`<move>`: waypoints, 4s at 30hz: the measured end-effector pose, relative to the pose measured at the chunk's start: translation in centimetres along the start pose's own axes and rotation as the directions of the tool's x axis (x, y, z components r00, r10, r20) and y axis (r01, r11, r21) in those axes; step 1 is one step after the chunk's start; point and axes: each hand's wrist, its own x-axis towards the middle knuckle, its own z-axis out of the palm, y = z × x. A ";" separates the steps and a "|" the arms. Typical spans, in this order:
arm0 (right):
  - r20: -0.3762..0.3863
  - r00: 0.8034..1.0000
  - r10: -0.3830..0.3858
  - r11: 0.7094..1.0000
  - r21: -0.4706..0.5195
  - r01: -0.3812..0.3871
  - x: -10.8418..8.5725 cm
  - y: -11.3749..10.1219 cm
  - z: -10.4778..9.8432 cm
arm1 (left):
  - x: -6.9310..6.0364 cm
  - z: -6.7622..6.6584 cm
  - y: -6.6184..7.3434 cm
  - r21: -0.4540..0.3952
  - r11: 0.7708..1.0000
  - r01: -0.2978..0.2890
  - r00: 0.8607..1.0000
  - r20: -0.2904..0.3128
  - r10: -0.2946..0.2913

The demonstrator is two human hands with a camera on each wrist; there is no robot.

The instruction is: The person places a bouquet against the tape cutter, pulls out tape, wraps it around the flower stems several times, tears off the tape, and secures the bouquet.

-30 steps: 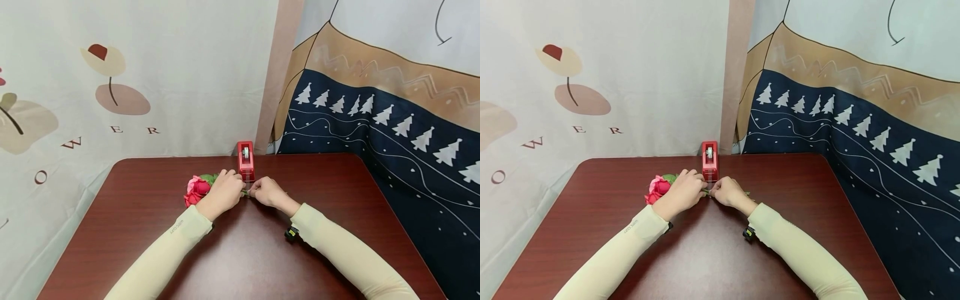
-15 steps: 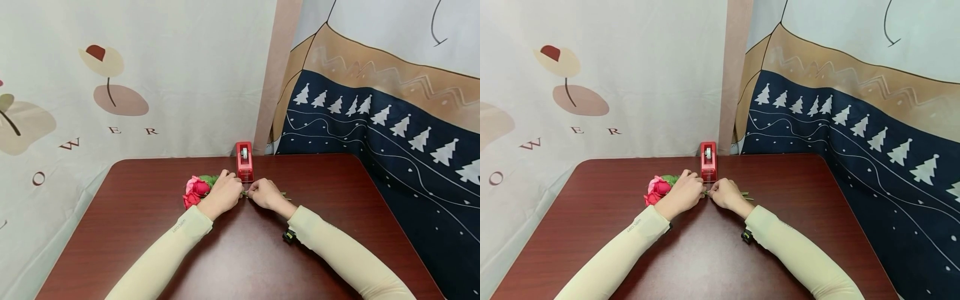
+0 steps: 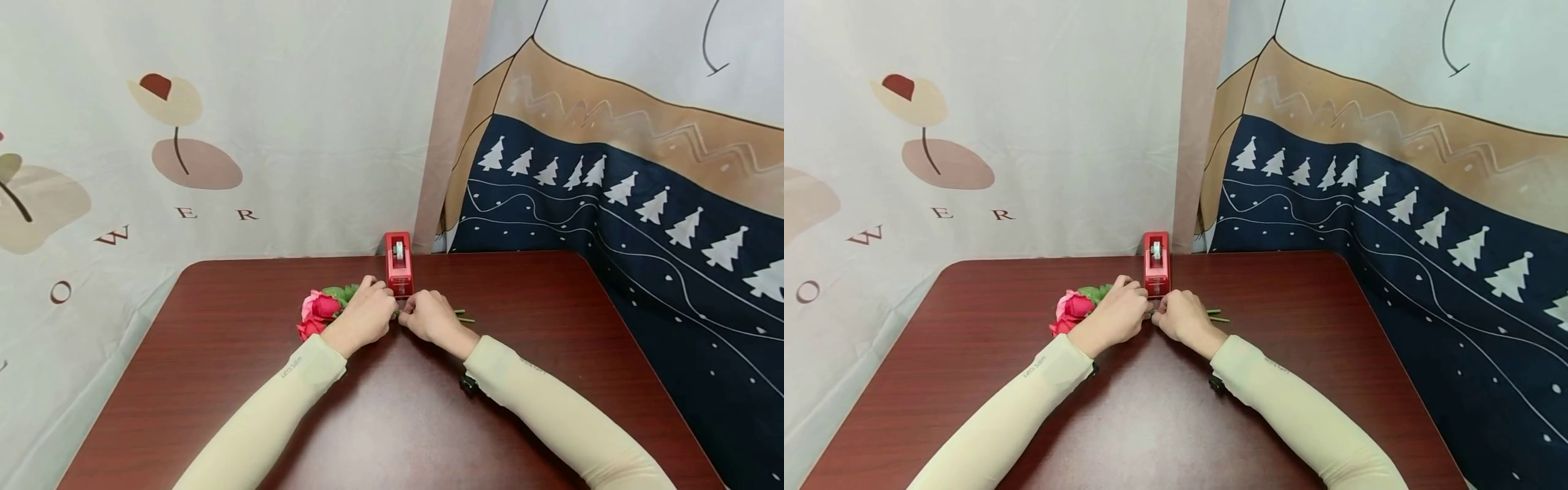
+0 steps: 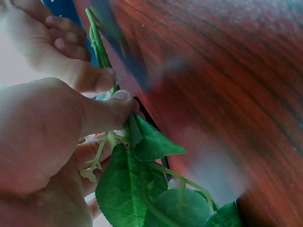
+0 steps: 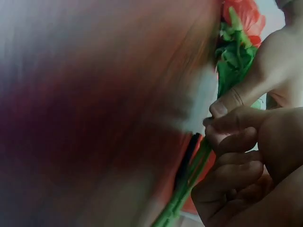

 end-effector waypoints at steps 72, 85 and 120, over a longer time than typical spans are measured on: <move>0.494 0.840 -0.225 0.879 0.475 -0.045 3.0 4.8 -4.2 | -0.5 -1.7 0.0 -0.090 0.996 -0.001 1.000 0.008 0.002; 0.216 0.934 -0.286 0.925 0.317 0.210 1.3 3.7 -3.8 | -0.2 -2.0 -0.2 -0.134 0.990 0.042 0.997 0.073 -0.032; 0.500 0.816 -0.291 0.938 0.317 0.140 2.9 4.2 -5.7 | -0.7 -1.8 0.1 0.176 0.979 -0.105 0.985 -0.116 0.126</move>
